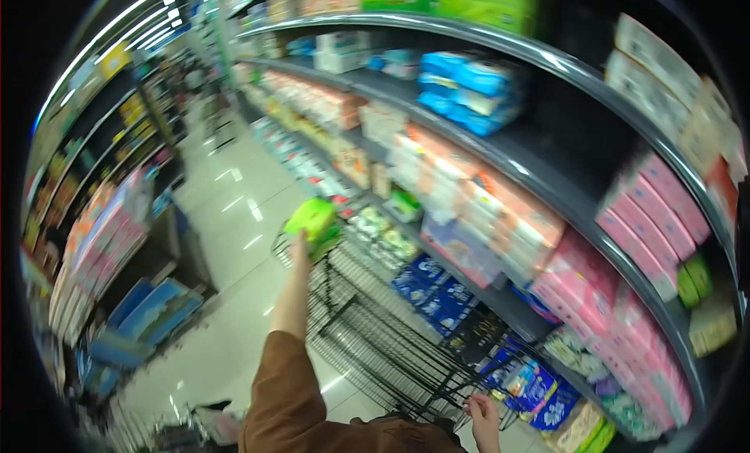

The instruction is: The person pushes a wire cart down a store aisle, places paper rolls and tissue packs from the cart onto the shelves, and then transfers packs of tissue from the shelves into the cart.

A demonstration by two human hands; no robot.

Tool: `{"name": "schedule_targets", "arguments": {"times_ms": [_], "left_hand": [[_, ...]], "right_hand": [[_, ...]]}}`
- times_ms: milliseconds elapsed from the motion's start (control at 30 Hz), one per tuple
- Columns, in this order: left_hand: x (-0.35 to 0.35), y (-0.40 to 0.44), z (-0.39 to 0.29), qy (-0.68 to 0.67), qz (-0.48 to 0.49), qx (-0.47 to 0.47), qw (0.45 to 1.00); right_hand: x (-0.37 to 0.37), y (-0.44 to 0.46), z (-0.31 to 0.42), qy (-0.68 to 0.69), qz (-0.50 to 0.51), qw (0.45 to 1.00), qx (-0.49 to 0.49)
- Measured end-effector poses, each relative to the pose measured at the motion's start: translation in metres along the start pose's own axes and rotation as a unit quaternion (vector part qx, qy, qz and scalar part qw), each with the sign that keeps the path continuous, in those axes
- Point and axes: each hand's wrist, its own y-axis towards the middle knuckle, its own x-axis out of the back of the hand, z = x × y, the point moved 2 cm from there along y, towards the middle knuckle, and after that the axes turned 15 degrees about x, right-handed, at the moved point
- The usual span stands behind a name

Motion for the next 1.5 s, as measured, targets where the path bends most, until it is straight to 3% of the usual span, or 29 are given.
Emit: {"name": "schedule_targets", "arguments": {"times_ms": [33, 100, 200, 300, 333, 433, 467, 533, 600, 700, 733, 833, 900, 933, 967, 1067, 1100, 1133, 1167, 1233, 1333, 1400, 1500], "left_hand": [[0.009, 0.023, 0.003, -0.044, 0.075, 0.044, 0.995], [-0.024, -0.050, -0.017, -0.059, 0.163, 0.052, 0.984], [-0.033, -0.087, -0.028, 0.034, 0.071, 0.035, 0.996], [-0.042, -0.086, -0.029, 0.086, -0.072, -0.062, 0.992], [-0.049, -0.086, -0.028, 0.103, -0.073, -0.116, 0.985], [-0.068, -0.110, -0.025, 0.164, -0.186, -0.101, 0.963], [-0.064, -0.096, -0.021, 0.100, -0.120, -0.099, 0.983], [-0.052, -0.090, -0.015, 0.023, 0.045, 0.011, 0.999], [-0.041, -0.074, -0.013, -0.045, 0.253, 0.114, 0.960], [-0.040, -0.109, -0.003, -0.033, 0.228, 0.111, 0.967], [-0.047, -0.137, -0.001, 0.035, 0.040, 0.065, 0.996], [-0.046, -0.191, 0.027, 0.089, -0.047, -0.016, 0.995], [-0.049, -0.289, 0.051, 0.080, 0.084, -0.044, 0.992], [-0.036, -0.327, 0.096, 0.066, 0.261, 0.010, 0.963], [-0.044, -0.395, 0.113, 0.066, 0.292, 0.042, 0.953], [-0.031, -0.483, 0.194, 0.056, 0.394, 0.218, 0.891], [-0.031, -0.504, 0.221, 0.082, 0.409, 0.221, 0.882], [-0.025, -0.515, 0.245, 0.140, 0.399, 0.239, 0.874], [-0.035, -0.545, 0.248, 0.128, 0.436, 0.227, 0.861], [-0.047, -0.566, 0.250, 0.119, 0.433, 0.231, 0.863], [-0.039, -0.562, 0.268, 0.208, 0.464, 0.178, 0.842], [-0.037, -0.566, 0.279, 0.281, 0.467, 0.134, 0.827], [-0.062, -0.585, 0.297, 0.389, 0.511, 0.120, 0.757]], "right_hand": [[0.004, -0.003, 0.000, 0.012, -0.014, 1.000, -0.003], [0.011, -0.010, 0.004, -0.005, -0.032, 0.999, -0.012], [0.019, -0.013, 0.004, -0.007, -0.039, 0.999, -0.012], [0.023, -0.016, 0.001, -0.025, -0.040, 0.999, -0.022], [0.022, -0.019, -0.001, -0.026, -0.038, 0.999, -0.023], [0.023, -0.018, -0.003, -0.036, -0.029, 0.999, -0.012], [0.022, -0.019, -0.002, -0.041, -0.026, 0.999, -0.003], [0.021, -0.019, 0.008, -0.049, -0.021, 0.999, 0.002], [0.021, -0.020, -0.005, -0.020, -0.028, 0.999, -0.006], [0.023, -0.026, -0.026, -0.023, -0.015, 1.000, 0.006], [0.027, -0.032, -0.029, -0.034, -0.001, 0.999, 0.012], [0.026, -0.038, 0.005, -0.056, 0.011, 0.998, 0.006], [0.034, -0.036, -0.006, -0.050, 0.059, 0.997, 0.002], [0.030, -0.040, -0.006, -0.012, 0.047, 0.999, 0.008], [0.031, -0.033, 0.001, 0.014, 0.069, 0.997, 0.015], [0.018, -0.030, 0.066, 0.177, 0.081, 0.980, 0.044], [0.015, -0.029, 0.080, 0.258, 0.089, 0.960, 0.055], [0.013, -0.025, 0.075, 0.212, 0.067, 0.962, 0.156], [0.018, -0.023, 0.066, 0.101, -0.009, 0.975, 0.198], [0.032, -0.029, 0.093, 0.276, -0.007, 0.952, 0.133], [0.043, -0.044, 0.068, 0.199, -0.026, 0.954, 0.222], [0.053, -0.045, 0.061, 0.240, -0.066, 0.951, 0.186], [0.070, -0.047, 0.054, 0.327, -0.138, 0.922, 0.156]]}}
